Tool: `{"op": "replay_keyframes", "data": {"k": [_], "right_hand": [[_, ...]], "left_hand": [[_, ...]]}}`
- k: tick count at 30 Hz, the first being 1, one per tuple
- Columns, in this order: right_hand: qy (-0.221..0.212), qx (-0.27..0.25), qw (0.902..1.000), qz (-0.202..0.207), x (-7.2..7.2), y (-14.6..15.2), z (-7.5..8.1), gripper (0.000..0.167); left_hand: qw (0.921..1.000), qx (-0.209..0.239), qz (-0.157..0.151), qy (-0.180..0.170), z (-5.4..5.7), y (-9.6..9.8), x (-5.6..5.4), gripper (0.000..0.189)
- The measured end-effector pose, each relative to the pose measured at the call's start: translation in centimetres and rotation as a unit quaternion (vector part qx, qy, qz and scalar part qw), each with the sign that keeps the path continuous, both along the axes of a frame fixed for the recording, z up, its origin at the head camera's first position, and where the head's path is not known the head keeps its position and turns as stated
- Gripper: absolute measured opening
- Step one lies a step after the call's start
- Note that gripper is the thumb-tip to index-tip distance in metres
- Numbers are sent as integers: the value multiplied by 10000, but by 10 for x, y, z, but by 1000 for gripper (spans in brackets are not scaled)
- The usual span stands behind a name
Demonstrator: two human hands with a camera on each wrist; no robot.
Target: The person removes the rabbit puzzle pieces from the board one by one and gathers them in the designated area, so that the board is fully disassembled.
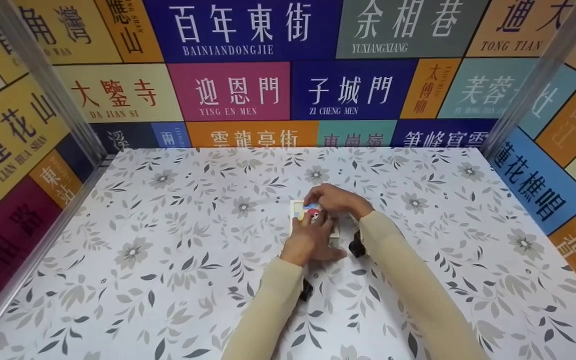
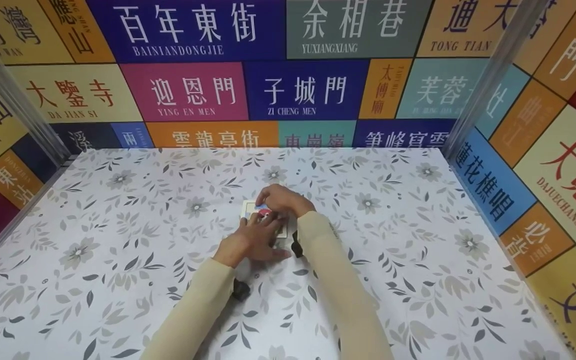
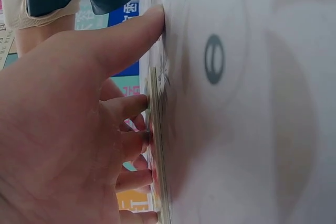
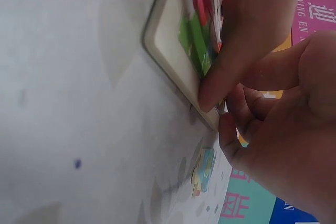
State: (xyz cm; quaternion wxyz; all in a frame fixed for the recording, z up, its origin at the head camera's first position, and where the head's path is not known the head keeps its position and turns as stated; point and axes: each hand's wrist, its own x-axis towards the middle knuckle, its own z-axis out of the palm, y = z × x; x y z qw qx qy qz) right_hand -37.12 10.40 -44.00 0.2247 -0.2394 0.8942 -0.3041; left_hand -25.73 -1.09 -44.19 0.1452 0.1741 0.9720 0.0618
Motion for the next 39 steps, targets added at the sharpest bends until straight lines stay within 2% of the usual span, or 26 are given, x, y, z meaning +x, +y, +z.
{"op": "replay_keyframes", "data": {"k": [7, 13, 20, 25, 31, 35, 39], "right_hand": [[-213, -10, 9995, -238, -1, 1, -3, 56], [36, -116, 9999, -61, 0, -1, -2, 58], [186, -207, 9993, -250, -2, 0, -2, 30], [294, -487, 9980, -264, -1, 3, 1, 22], [587, -661, 9954, -368, -2, 21, 18, 22], [543, -573, 9945, -683, -6, 41, 28, 25], [507, -470, 9926, -999, -8, 66, 29, 23]], "left_hand": [[10000, -51, 9, 17, 0, 2, 1, 88], [9999, 34, 89, -82, 0, 1, 0, 88], [9997, 138, 152, -165, 0, 1, -1, 86], [9996, 169, 141, -175, 1, 0, -1, 86], [9994, 172, 137, -253, 0, 2, -2, 86], [9990, 220, 214, -312, 0, 1, -2, 85], [9987, 264, 279, -327, -1, 2, -1, 85]]}}
